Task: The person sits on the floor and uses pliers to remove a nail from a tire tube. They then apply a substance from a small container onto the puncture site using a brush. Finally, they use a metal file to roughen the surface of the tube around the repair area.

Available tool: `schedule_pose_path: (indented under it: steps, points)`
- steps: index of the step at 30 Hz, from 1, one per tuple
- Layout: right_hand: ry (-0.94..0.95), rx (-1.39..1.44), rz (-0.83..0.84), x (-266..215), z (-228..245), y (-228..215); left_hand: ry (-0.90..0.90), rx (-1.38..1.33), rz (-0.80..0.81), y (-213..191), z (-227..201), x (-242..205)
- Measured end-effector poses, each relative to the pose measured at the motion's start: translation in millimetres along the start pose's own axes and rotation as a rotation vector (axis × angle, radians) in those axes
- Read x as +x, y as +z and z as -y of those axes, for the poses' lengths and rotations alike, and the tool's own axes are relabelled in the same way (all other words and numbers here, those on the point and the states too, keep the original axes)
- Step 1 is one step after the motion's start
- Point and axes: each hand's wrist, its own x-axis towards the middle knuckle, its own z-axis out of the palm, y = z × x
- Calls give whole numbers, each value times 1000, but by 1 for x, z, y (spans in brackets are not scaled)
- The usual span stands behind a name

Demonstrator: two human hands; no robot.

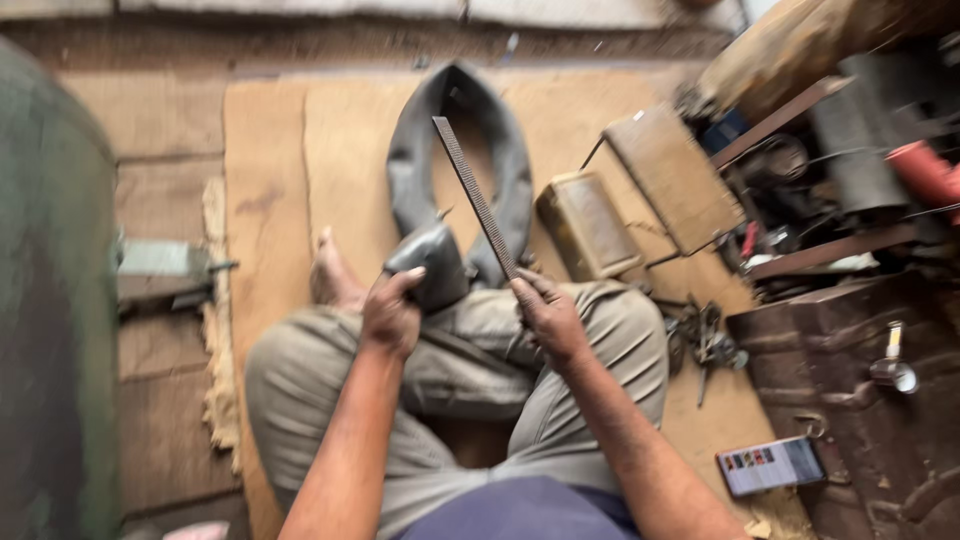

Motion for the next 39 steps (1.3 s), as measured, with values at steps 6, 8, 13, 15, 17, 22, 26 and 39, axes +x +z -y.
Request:
schedule_pose_path:
  steps: [6,8,13,15,17,22,26,39]
  points:
    - [92,-289,5,-37,6,-22,-32,128,-75,2,1,-1]
    - [130,-365,39,-50,7,-36,-44,128,-93,-1,4,1]
    - [-35,-530,142,-66,-1,-34,-31,90,-188,-26,22,16]
    - [-102,-631,136,-57,1,-7,-37,100,-212,-37,30,19]
    - [-155,-725,129,-29,12,28,-59,145,-216,-38,32,17]
    - [100,-692,46,23,39,72,-51,116,-174,-22,23,8]
    - [-490,-674,210,13,28,21,-33,117,-220,-12,11,6]
    - [-174,-803,71,48,7,64,-74,186,-287,-49,43,22]
